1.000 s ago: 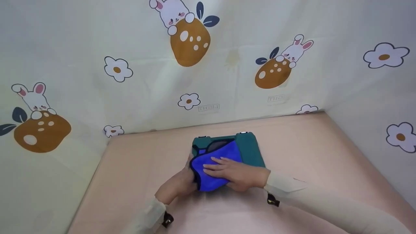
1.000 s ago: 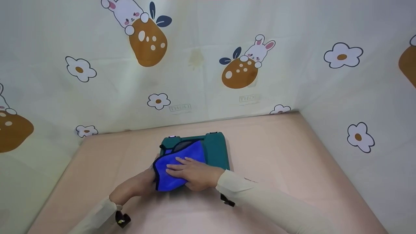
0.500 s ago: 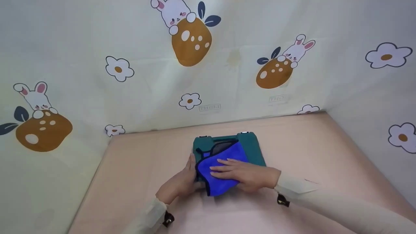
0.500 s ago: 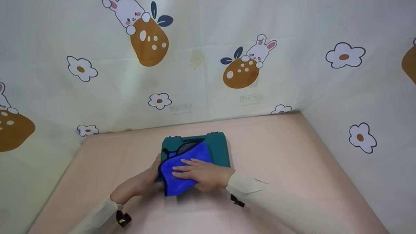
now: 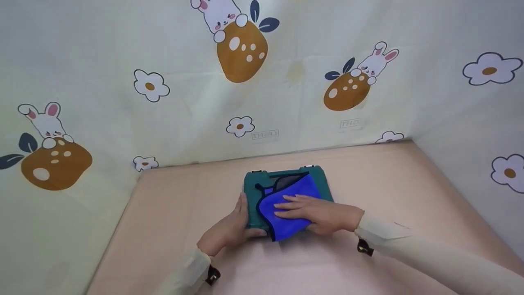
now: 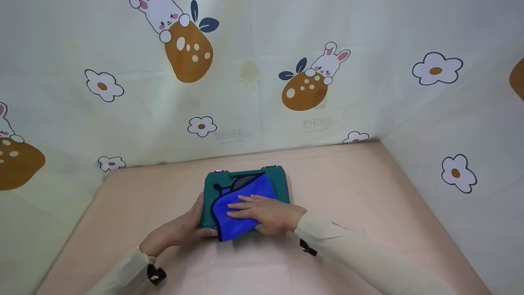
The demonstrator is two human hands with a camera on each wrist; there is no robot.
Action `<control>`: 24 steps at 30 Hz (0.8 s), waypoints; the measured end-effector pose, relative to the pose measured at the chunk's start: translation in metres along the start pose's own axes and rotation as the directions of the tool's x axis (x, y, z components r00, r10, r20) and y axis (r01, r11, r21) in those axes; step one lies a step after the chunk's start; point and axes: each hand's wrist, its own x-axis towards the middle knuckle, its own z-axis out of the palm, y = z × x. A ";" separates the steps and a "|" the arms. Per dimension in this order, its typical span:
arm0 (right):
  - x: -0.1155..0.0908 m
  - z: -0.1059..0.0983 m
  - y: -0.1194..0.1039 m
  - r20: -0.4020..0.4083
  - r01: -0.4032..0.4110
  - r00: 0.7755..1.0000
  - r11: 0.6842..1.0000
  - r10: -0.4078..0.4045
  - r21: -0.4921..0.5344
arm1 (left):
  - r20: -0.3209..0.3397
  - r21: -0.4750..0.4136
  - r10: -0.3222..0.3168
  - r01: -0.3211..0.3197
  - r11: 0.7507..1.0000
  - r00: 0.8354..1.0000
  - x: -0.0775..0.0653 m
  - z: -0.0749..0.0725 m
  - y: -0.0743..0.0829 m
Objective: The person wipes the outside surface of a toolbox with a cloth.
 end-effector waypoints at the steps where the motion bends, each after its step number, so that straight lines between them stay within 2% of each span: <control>1: -0.001 0.000 0.001 -0.002 -0.004 1.000 1.000 0.004 -0.001 | 0.000 0.000 0.000 0.000 1.000 1.000 0.000 0.000 0.000; 12: -0.013 -0.009 0.022 -0.045 -0.053 0.998 0.999 0.053 0.009 | -0.007 0.011 -0.025 0.025 1.000 1.000 0.000 0.000 0.000; 18: -0.019 -0.015 0.036 -0.056 -0.147 0.987 0.988 0.149 0.045 | -0.005 0.012 -0.041 0.041 0.999 0.999 0.001 0.001 0.000; 24: -0.022 -0.022 0.053 -0.090 -0.232 0.967 0.971 0.237 0.066 | -0.003 0.014 -0.055 0.055 0.998 0.998 0.000 0.001 0.000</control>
